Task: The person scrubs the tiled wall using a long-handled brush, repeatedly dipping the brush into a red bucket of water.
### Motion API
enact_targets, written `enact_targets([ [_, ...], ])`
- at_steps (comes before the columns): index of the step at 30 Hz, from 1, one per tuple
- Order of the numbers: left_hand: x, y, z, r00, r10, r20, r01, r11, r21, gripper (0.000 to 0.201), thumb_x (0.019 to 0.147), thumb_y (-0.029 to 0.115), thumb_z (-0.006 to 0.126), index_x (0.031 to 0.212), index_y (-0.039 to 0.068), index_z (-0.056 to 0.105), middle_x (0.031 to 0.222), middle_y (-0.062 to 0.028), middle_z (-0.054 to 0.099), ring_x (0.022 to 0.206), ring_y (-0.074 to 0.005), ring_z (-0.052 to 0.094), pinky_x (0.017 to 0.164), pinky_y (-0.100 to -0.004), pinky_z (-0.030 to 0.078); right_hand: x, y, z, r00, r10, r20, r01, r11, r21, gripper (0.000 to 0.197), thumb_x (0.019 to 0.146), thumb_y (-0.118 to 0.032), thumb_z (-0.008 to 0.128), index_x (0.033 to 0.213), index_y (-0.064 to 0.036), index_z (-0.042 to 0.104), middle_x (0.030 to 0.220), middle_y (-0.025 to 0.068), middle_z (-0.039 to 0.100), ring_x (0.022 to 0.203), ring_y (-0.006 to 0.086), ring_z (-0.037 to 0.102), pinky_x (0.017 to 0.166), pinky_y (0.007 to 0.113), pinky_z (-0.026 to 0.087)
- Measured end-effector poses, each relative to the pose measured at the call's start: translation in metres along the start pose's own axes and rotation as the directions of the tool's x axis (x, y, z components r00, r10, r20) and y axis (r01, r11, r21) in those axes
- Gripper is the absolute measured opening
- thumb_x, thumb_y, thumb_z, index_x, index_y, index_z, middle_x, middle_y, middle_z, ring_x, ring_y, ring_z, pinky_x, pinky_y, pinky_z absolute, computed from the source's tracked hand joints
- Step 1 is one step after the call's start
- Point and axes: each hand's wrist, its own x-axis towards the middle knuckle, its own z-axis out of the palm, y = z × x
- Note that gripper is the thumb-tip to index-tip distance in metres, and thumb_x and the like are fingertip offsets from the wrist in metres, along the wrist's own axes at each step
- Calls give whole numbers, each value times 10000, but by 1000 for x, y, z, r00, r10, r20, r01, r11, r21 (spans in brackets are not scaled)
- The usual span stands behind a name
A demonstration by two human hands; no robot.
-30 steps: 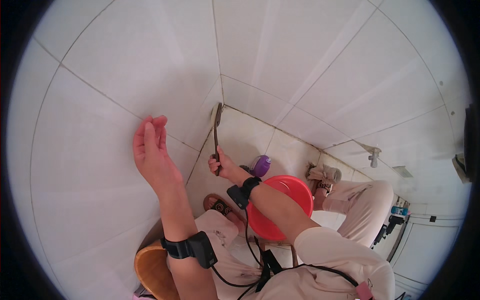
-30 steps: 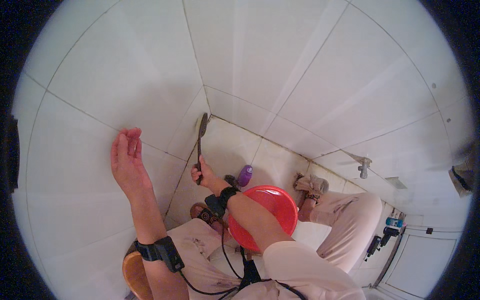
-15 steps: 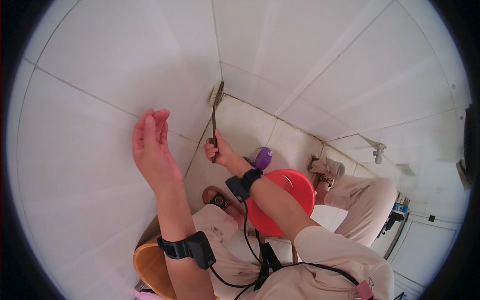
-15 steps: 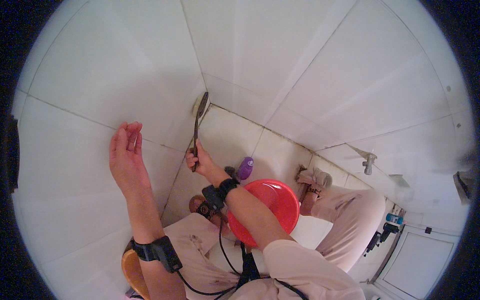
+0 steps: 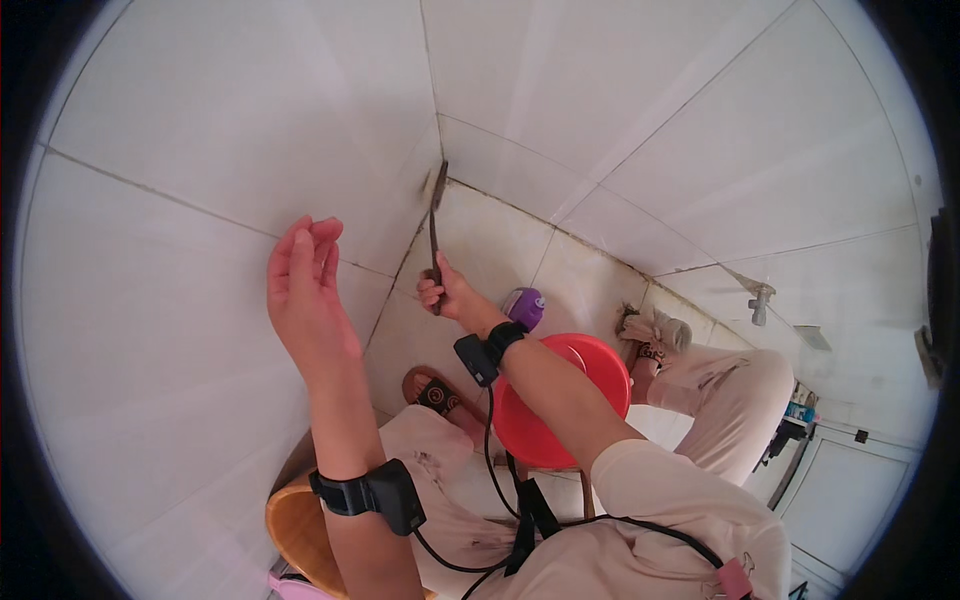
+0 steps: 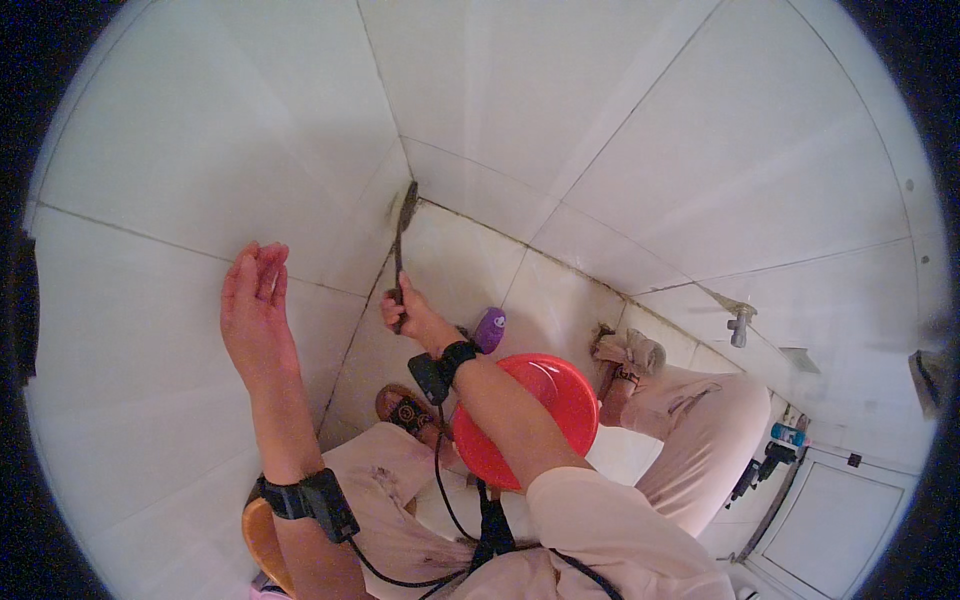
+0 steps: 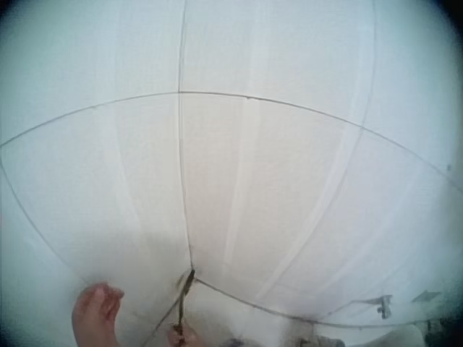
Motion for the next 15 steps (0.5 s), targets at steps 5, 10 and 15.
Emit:
enact_targets([
  [5, 5, -5, -5, 1000, 19, -2, -19, 1000, -4, 222, 847, 149, 496, 1009, -3, 509, 944, -112, 583, 937, -203, 543, 855, -296, 398, -2, 34, -35, 965, 203, -165, -191, 978, 85, 502, 776, -554, 463, 677, -66, 399, 534, 1, 391, 374, 83, 310, 355, 215, 278],
  [10, 5, 1, -12, 1000, 18, -15, -18, 1000, 19, 229, 851, 156, 490, 1010, -9, 506, 942, -113, 583, 934, -199, 542, 851, -292, 398, -10, 96, -50, 942, 309, 134, -317, 947, 50, 505, 785, -550, 453, 631, -75, 382, 520, 9, 369, 388, 93, 299, 352, 212, 272],
  [15, 6, 0, -17, 1000, 14, -5, -14, 1000, -4, 221, 845, 161, 504, 1001, 5, 513, 922, -95, 587, 917, -175, 541, 850, -285, 385, 27, 19, -16, 981, 63, -182, -44, 993, 106, 503, 816, -504, 449, 573, -72, 367, 481, 2, 351, 378, 113, 320, 347, 237, 304],
])
